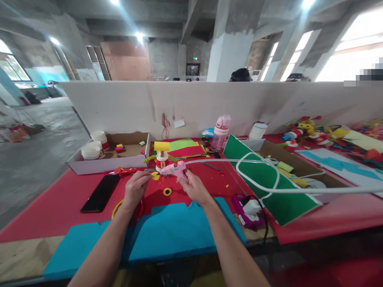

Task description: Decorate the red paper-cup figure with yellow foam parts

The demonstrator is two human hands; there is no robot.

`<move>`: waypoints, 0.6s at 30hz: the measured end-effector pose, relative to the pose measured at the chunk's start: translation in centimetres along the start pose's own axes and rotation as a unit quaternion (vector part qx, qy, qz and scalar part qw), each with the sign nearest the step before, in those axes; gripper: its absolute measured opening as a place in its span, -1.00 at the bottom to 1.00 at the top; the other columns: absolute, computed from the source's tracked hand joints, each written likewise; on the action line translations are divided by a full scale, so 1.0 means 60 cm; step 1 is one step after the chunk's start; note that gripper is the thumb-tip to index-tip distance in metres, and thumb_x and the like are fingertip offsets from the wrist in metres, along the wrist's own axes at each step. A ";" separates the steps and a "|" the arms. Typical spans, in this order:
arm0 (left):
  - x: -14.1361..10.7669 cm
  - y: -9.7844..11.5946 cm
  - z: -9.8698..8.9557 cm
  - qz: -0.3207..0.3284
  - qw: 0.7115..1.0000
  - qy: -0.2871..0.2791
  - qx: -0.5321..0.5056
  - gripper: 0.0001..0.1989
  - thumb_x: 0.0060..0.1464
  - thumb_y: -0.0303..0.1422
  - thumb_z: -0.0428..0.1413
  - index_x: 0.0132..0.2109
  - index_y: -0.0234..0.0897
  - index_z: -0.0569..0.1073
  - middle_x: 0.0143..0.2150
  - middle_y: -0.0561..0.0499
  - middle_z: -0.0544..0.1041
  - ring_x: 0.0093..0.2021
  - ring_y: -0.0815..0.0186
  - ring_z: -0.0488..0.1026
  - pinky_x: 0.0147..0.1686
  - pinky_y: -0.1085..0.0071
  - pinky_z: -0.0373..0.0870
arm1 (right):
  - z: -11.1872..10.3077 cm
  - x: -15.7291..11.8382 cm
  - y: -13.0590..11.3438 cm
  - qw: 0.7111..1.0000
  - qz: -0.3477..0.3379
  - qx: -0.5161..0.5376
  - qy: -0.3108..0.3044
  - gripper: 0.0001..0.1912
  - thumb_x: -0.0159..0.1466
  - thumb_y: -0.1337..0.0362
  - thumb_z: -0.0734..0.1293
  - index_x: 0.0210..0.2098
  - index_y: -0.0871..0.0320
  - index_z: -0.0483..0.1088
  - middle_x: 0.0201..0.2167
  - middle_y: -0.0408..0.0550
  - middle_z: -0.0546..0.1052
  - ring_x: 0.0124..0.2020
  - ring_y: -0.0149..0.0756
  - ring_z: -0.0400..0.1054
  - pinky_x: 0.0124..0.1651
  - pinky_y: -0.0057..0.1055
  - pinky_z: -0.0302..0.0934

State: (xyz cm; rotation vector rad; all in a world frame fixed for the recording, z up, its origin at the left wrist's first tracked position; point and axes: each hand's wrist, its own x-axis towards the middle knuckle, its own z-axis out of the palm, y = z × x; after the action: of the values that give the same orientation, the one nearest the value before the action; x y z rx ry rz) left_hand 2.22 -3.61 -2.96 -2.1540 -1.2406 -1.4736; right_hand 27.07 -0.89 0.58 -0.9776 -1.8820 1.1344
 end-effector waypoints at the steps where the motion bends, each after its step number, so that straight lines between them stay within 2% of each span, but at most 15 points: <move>1: 0.000 0.000 0.000 0.001 1.000 0.000 0.001 -0.80 0.21 -0.45 0.00 -0.25 -0.24 0.52 -0.25 -0.08 0.54 -0.23 0.32 0.45 -0.22 0.40 0.44 | 0.000 0.000 0.001 1.000 -0.002 -0.008 0.001 -0.60 0.28 0.06 0.21 -0.01 0.18 0.28 -0.33 -0.06 0.50 -0.54 -0.42 0.24 -0.48 -0.51 0.12; 7: 0.001 0.001 0.001 0.010 1.000 -0.003 0.011 -0.81 0.21 -0.47 0.00 -0.24 -0.25 0.52 -0.25 -0.08 0.54 -0.24 0.32 0.45 -0.23 0.40 0.44 | 0.001 0.001 -0.001 0.998 -0.023 -0.054 0.020 -0.63 0.26 0.09 0.21 -0.05 0.19 0.32 -0.34 -0.03 0.51 -0.42 -0.32 0.35 -0.38 -0.47 0.19; 18: 0.002 0.007 0.000 -0.008 1.000 -0.018 0.013 -0.77 0.23 -0.41 -0.03 -0.25 -0.25 0.53 -0.26 -0.09 0.54 -0.25 0.32 0.46 -0.25 0.40 0.44 | 0.002 -0.002 0.000 0.997 -0.019 -0.066 0.029 -0.56 0.28 0.09 0.21 0.08 0.16 0.29 -0.33 -0.04 0.52 -0.40 -0.29 0.39 -0.34 -0.45 0.24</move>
State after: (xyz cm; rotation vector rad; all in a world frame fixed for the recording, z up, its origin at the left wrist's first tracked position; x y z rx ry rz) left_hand 2.55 -3.76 -2.76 -2.1672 -1.2863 -1.4224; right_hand 27.01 -1.02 0.53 -1.0315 -1.9400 0.9590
